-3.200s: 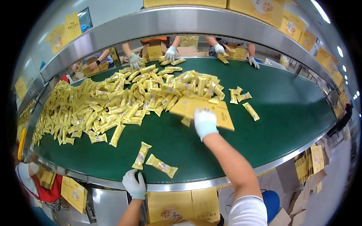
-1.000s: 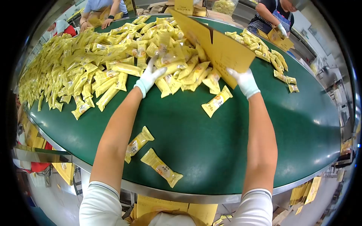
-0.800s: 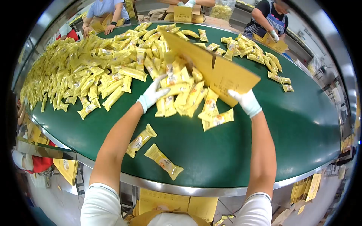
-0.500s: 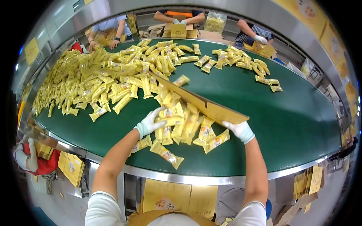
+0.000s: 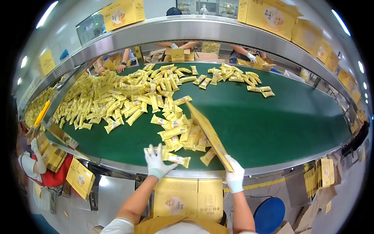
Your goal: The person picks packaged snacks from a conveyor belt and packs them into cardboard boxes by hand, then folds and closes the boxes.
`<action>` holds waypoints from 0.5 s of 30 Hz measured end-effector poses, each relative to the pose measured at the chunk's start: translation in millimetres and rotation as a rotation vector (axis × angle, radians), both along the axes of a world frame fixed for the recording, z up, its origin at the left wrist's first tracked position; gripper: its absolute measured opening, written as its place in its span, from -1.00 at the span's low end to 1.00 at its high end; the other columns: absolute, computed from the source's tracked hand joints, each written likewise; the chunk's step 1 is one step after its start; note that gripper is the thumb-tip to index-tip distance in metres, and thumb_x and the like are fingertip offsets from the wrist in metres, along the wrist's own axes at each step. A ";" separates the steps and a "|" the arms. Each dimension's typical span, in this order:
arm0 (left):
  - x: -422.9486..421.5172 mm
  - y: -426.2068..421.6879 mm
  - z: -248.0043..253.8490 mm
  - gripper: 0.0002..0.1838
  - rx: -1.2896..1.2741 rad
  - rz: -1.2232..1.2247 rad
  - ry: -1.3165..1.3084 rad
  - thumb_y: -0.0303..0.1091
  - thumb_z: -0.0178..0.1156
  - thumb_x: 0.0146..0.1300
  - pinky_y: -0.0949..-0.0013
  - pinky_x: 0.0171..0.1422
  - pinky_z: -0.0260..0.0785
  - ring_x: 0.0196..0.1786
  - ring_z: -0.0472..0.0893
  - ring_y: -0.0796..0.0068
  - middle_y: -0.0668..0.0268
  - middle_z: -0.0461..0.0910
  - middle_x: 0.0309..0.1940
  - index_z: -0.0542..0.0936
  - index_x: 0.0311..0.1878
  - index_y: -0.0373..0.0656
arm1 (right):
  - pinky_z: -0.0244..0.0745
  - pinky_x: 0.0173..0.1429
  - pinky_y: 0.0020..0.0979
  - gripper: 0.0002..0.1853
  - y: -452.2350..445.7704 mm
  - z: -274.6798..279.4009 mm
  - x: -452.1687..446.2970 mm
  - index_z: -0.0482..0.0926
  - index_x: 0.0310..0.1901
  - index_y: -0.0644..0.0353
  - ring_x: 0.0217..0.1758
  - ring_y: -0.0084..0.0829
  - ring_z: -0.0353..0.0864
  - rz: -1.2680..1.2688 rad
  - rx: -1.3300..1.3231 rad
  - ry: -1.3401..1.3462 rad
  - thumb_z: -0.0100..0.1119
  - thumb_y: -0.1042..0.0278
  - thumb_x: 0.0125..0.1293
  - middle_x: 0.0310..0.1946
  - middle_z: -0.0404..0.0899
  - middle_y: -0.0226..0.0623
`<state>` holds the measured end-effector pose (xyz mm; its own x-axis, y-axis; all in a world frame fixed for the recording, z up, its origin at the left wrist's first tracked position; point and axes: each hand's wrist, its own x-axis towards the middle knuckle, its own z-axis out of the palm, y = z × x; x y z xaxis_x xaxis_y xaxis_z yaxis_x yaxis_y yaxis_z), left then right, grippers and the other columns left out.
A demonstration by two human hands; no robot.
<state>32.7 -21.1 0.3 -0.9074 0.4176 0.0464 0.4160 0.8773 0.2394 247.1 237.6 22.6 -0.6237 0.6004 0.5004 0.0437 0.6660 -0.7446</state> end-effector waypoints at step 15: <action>88.0 -105.0 81.7 0.46 1.329 -0.806 -0.647 -0.13 0.71 -0.18 -0.05 0.69 -0.12 0.65 0.09 0.03 -0.02 0.09 0.61 -0.14 0.67 -0.14 | 0.55 0.23 -0.38 -0.43 -2.4 50.0 140.3 0.55 0.18 0.36 0.09 -0.34 0.69 0.367 -0.719 -0.206 0.50 0.47 0.11 -0.02 0.72 -0.19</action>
<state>120.8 -126.0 82.1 -0.5062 0.7327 0.4549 0.1707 -0.4319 0.8856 387.4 235.2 72.7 -0.8794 0.4705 -0.0730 0.0985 0.0297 -0.9947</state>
